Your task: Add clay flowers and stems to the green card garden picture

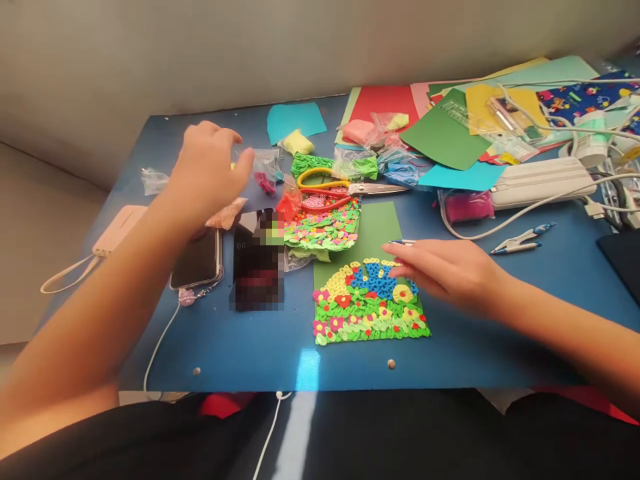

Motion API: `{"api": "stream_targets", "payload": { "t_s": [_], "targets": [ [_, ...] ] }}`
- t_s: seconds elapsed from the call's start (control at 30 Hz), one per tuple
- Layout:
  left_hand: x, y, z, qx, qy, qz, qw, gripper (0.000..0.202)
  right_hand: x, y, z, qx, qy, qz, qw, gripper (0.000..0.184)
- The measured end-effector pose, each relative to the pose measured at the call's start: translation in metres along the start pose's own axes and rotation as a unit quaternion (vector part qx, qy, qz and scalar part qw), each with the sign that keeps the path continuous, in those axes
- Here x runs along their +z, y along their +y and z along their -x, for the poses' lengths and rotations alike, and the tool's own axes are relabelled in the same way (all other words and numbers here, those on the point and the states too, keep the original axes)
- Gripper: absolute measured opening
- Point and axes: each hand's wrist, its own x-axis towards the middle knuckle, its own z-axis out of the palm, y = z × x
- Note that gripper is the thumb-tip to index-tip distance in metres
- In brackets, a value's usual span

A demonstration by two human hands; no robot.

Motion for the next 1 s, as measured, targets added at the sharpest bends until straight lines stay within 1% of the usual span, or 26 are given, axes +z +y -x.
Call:
{"api": "stream_targets", "payload": {
  "t_s": [0.03,0.07,0.1,0.13,0.17,0.2,0.27,0.3,0.37,0.43,0.5,0.53,0.6,0.7,0.77,0.87,0.9,1.0],
  "targets": [
    [-0.004,0.007,0.018,0.057,0.057,-0.024,0.996,0.04,0.0,-0.004,0.0,-0.001,0.001,-0.002,1.0,0.018],
    [-0.008,0.015,0.039,0.134,0.09,-0.024,0.987,0.034,-0.001,-0.009,0.0,0.004,0.002,-0.011,1.0,0.017],
    [-0.01,0.025,0.062,0.216,0.078,0.011,0.973,0.027,-0.002,-0.016,-0.001,0.012,0.0,-0.028,1.0,0.015],
    [-0.012,0.035,0.086,0.288,0.027,0.067,0.955,0.028,-0.003,-0.023,-0.002,0.014,-0.011,-0.057,0.998,0.013],
    [-0.011,0.046,0.108,0.331,-0.04,0.126,0.934,0.031,-0.005,-0.03,-0.003,0.008,-0.011,-0.08,0.997,0.013],
    [-0.01,0.055,0.127,0.342,-0.105,0.196,0.913,0.033,-0.006,-0.037,-0.005,-0.01,-0.011,-0.098,0.995,0.016],
    [-0.003,0.07,0.155,0.35,-0.198,0.314,0.86,0.029,-0.006,-0.051,-0.007,-0.042,0.002,-0.113,0.993,0.022],
    [0.001,0.074,0.163,0.332,-0.223,0.356,0.845,0.027,-0.004,-0.056,-0.008,-0.051,0.007,-0.114,0.992,0.022],
    [0.01,0.077,0.17,0.294,-0.215,0.412,0.835,0.024,0.001,-0.063,-0.009,-0.043,0.034,-0.104,0.993,0.022],
    [0.016,0.074,0.169,0.213,-0.222,0.448,0.839,0.02,0.007,-0.066,-0.008,-0.026,0.061,-0.089,0.994,0.023],
    [0.018,0.07,0.166,0.113,-0.243,0.483,0.834,0.017,0.011,-0.064,-0.008,-0.024,0.068,-0.082,0.994,0.02],
    [0.018,0.068,0.165,0.072,-0.254,0.501,0.824,0.017,0.013,-0.063,-0.008,-0.026,0.063,-0.083,0.994,0.019],
    [0.018,0.066,0.164,0.026,-0.27,0.535,0.8,0.017,0.013,-0.06,-0.009,-0.031,0.045,-0.092,0.994,0.025],
    [0.019,0.067,0.166,0.005,-0.308,0.567,0.764,0.013,0.012,-0.058,-0.01,-0.025,0.039,-0.11,0.993,0.027],
    [0.021,0.068,0.169,-0.008,-0.322,0.567,0.758,0.009,0.014,-0.06,-0.009,-0.017,0.04,-0.126,0.991,0.026],
    [0.023,0.07,0.172,-0.011,-0.323,0.56,0.763,0.012,0.016,-0.063,-0.004,-0.007,0.035,-0.144,0.989,0.027],
    [0.024,0.07,0.173,-0.01,-0.323,0.566,0.758,0.013,0.017,-0.063,-0.003,-0.009,0.029,-0.143,0.989,0.028],
    [0.026,0.071,0.176,-0.017,-0.329,0.6,0.729,0.018,0.018,-0.061,0.0,-0.019,0.019,-0.142,0.99,0.031]
  ]
}}
